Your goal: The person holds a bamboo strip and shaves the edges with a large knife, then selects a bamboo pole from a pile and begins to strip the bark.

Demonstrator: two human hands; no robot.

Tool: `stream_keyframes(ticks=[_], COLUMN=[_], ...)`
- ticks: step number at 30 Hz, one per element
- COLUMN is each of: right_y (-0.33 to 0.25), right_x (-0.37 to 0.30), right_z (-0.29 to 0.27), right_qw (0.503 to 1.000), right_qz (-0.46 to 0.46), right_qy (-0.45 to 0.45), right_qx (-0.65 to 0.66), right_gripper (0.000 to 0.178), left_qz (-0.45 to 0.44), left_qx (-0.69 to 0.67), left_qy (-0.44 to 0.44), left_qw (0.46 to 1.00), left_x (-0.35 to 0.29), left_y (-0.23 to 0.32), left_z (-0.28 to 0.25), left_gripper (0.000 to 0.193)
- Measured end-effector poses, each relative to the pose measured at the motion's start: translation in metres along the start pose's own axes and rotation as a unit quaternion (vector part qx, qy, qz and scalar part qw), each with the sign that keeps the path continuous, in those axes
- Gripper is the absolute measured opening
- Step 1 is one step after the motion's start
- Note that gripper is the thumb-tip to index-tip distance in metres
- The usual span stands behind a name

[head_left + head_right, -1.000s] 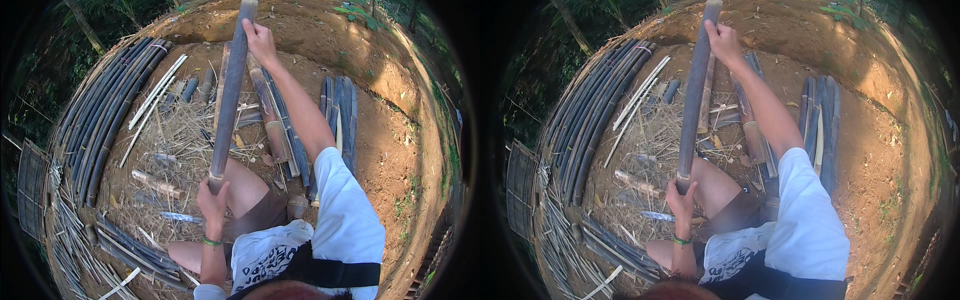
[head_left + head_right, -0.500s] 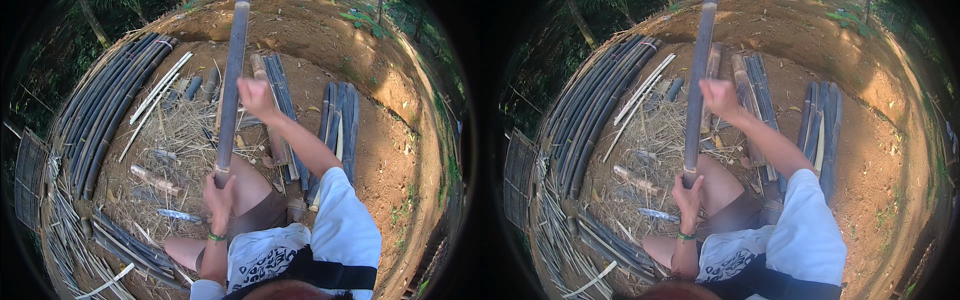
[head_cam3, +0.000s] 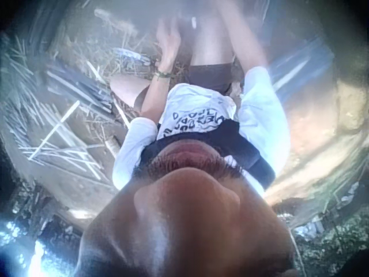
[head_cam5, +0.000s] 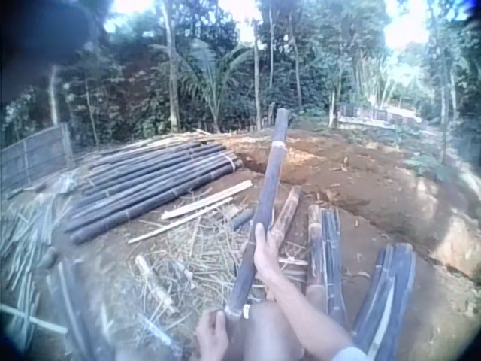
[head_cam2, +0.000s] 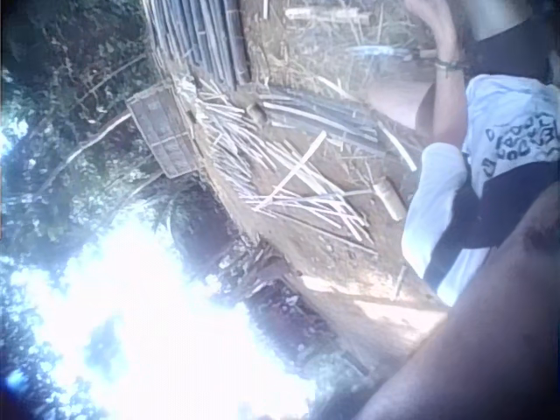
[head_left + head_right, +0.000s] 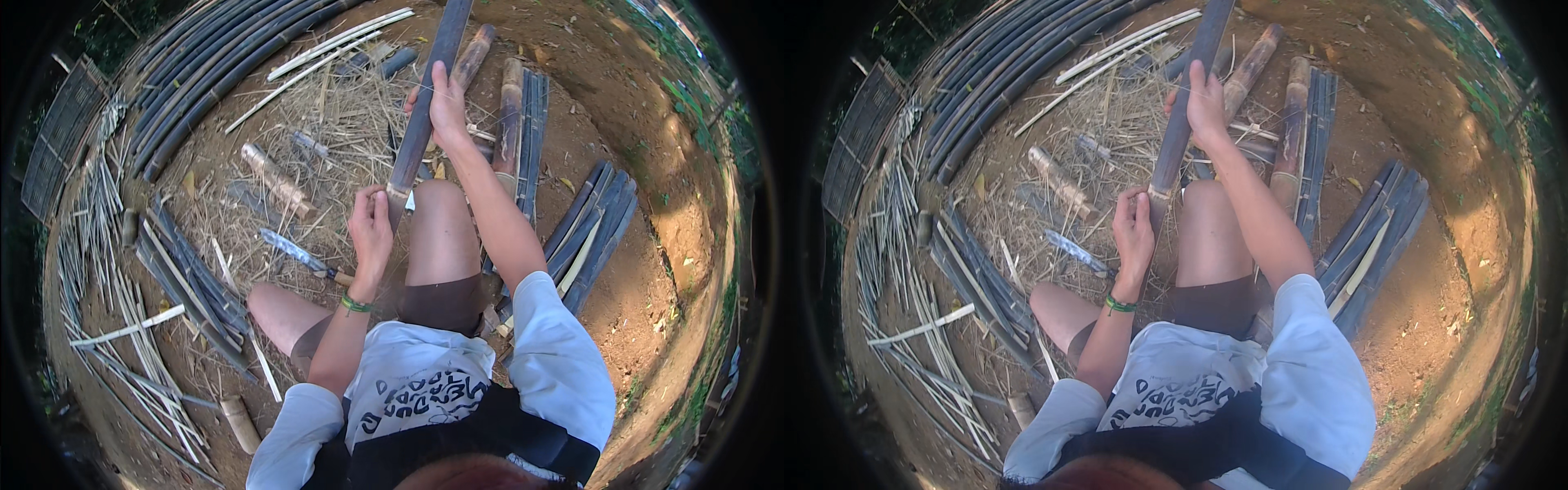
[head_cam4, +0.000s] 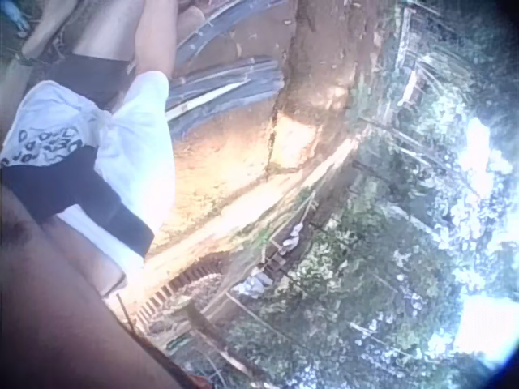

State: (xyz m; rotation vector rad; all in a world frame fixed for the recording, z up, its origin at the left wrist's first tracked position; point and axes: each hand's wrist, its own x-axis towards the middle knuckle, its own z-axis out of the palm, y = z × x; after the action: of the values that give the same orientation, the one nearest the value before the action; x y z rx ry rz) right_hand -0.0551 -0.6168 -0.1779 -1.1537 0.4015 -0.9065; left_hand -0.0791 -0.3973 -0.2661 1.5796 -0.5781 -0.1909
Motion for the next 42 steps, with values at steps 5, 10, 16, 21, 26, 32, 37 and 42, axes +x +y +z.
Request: stream_keyframes(ticks=[5,10,16,21,26,32,37,42], right_y=[0.01,0.01,0.003,0.056,0.101,0.155,0.181,0.188], right_x=[0.002,0.015,0.028,0.014,-0.012,-0.033,-0.041,-0.047], right_z=[0.023,0.043,0.07,0.105,0.141,0.148,0.163,0.165], right_qw=[0.999,0.997,0.999,0.993,0.966,0.893,0.878,0.889], right_qz=[-0.009,-0.029,-0.034,0.036,0.139,0.289,0.333,0.334], right_qy=[-0.052,-0.06,-0.029,-0.109,-0.217,-0.327,-0.325,-0.287], right_qx=[0.015,0.036,0.01,0.003,0.015,-0.111,-0.109,-0.121], right_gripper=[0.045,0.046,0.047,0.048,0.037,0.023,0.023,0.021], left_qz=[-0.003,-0.101,0.009,-0.079,-0.161,-0.235,-0.201,-0.192], left_qx=[-0.063,-0.23,0.112,0.167,0.055,0.049,0.029,-0.151], left_qy=[-0.045,0.128,0.086,0.016,0.104,0.176,0.204,0.189], left_qw=[0.997,0.959,0.99,0.983,0.98,0.955,0.958,0.951], left_x=[0.013,0.035,0.0,-0.052,-0.082,-0.093,-0.107,-0.114], left_y=[-0.008,-0.021,-0.053,-0.027,-0.041,-0.053,-0.091,-0.111], left_z=[-0.016,-0.046,-0.102,-0.094,-0.096,-0.098,-0.09,-0.082], left_gripper=[0.019,0.026,0.041,0.049,0.037,0.032,0.026,0.025])
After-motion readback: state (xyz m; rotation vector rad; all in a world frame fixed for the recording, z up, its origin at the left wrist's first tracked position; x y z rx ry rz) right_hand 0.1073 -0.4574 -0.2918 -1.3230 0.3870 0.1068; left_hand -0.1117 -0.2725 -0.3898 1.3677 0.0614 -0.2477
